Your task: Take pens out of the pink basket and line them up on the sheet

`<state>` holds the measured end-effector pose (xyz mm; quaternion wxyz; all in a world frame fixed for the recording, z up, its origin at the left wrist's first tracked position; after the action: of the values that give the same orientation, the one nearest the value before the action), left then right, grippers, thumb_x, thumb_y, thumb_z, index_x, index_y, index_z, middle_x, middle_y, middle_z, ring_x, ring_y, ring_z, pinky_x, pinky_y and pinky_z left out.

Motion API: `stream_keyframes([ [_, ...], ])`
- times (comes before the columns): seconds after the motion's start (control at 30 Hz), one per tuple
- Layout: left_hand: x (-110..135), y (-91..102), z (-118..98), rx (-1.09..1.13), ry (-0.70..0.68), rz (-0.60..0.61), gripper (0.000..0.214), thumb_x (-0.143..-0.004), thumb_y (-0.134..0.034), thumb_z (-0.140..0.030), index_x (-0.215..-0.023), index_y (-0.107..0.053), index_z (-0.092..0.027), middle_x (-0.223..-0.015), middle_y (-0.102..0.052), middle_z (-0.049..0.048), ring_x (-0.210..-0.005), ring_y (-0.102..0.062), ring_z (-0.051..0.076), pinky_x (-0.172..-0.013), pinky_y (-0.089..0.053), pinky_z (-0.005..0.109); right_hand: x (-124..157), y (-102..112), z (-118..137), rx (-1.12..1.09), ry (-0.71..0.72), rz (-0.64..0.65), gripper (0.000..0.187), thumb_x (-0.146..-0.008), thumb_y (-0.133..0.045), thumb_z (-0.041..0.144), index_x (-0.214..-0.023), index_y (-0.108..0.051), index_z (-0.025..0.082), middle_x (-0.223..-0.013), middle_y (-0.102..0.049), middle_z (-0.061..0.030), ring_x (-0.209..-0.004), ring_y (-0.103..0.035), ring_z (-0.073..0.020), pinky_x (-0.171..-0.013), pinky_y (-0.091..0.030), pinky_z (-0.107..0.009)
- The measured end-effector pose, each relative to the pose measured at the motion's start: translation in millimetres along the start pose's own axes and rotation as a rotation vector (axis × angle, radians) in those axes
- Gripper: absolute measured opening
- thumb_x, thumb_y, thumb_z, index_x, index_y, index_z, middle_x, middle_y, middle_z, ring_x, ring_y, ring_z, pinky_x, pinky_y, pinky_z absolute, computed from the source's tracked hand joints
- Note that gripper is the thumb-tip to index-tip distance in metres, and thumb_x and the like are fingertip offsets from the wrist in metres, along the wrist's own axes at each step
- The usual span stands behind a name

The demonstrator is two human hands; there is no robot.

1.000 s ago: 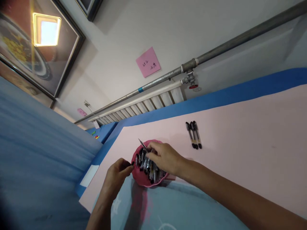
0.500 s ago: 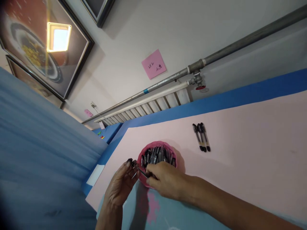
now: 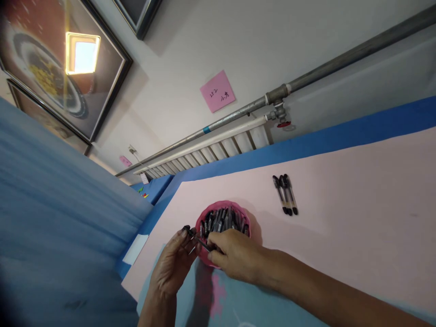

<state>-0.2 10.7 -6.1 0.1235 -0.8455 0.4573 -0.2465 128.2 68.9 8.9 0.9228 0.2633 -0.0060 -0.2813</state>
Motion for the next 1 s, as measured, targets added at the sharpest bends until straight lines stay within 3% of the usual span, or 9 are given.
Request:
stream_keyframes([
  [0.4,3.9,-15.9,14.9,-0.146,-0.047,0.066,0.023,-0.058,-0.077,-0.027,-0.068,-0.062,-0.012,-0.065,-0.065,0.0026,-0.059,-0.058,0.010,-0.061,-0.045,0.022,-4.0,-0.9,-15.2,-0.188,-0.141,-0.111,0.003,-0.071,-0.054,0.018,-0.067,-0.053,0.018,-0.051,-0.051,0.0053,-0.046,-0.044,-0.0078,-0.043,-0.028,-0.018],
  [0.77,7.1,-26.4,21.2,-0.210,-0.081,0.085,0.023,-0.056,-0.077,-0.027,-0.066,-0.064,-0.012,-0.062,-0.062,0.0008,-0.059,-0.056,0.009,-0.060,-0.043,0.020,-3.7,-4.1,-26.4,-0.385,-0.260,-0.098,0.010,-0.066,-0.059,0.019,-0.064,-0.049,0.019,-0.052,-0.046,0.0068,-0.041,-0.040,-0.0065,-0.038,-0.031,-0.018],
  [0.9,3.5,-23.8,22.7,-0.254,-0.074,0.082,0.029,-0.057,-0.076,-0.029,-0.079,-0.066,-0.013,-0.078,-0.066,0.0046,-0.069,-0.059,0.012,-0.066,-0.044,0.022,-7.3,8.0,-24.2,-0.344,-0.216,-0.135,0.006,-0.068,-0.057,0.019,-0.067,-0.052,0.019,-0.054,-0.053,0.0045,-0.047,-0.048,-0.0094,-0.045,-0.037,-0.021],
  [1.0,-0.1,-15.1,13.7,-0.409,-0.169,0.026,0.032,-0.064,-0.071,-0.032,-0.090,-0.066,-0.016,-0.090,-0.066,0.0057,-0.077,-0.059,0.014,-0.068,-0.044,0.023,-8.2,30.4,-28.6,-0.264,-0.193,-0.247,0.002,-0.071,-0.054,0.020,-0.070,-0.053,0.019,-0.060,-0.057,0.0027,-0.056,-0.054,-0.0123,-0.054,-0.041,-0.024],
])
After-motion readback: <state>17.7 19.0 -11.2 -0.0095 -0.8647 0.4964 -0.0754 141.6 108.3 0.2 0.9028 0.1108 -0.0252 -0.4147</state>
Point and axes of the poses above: each hand's wrist, its own x-axis away from the middle knuckle, its own y-axis out of the back of the hand, z = x × y, the point moved 7 cm from there along -x, towards the middle knuckle
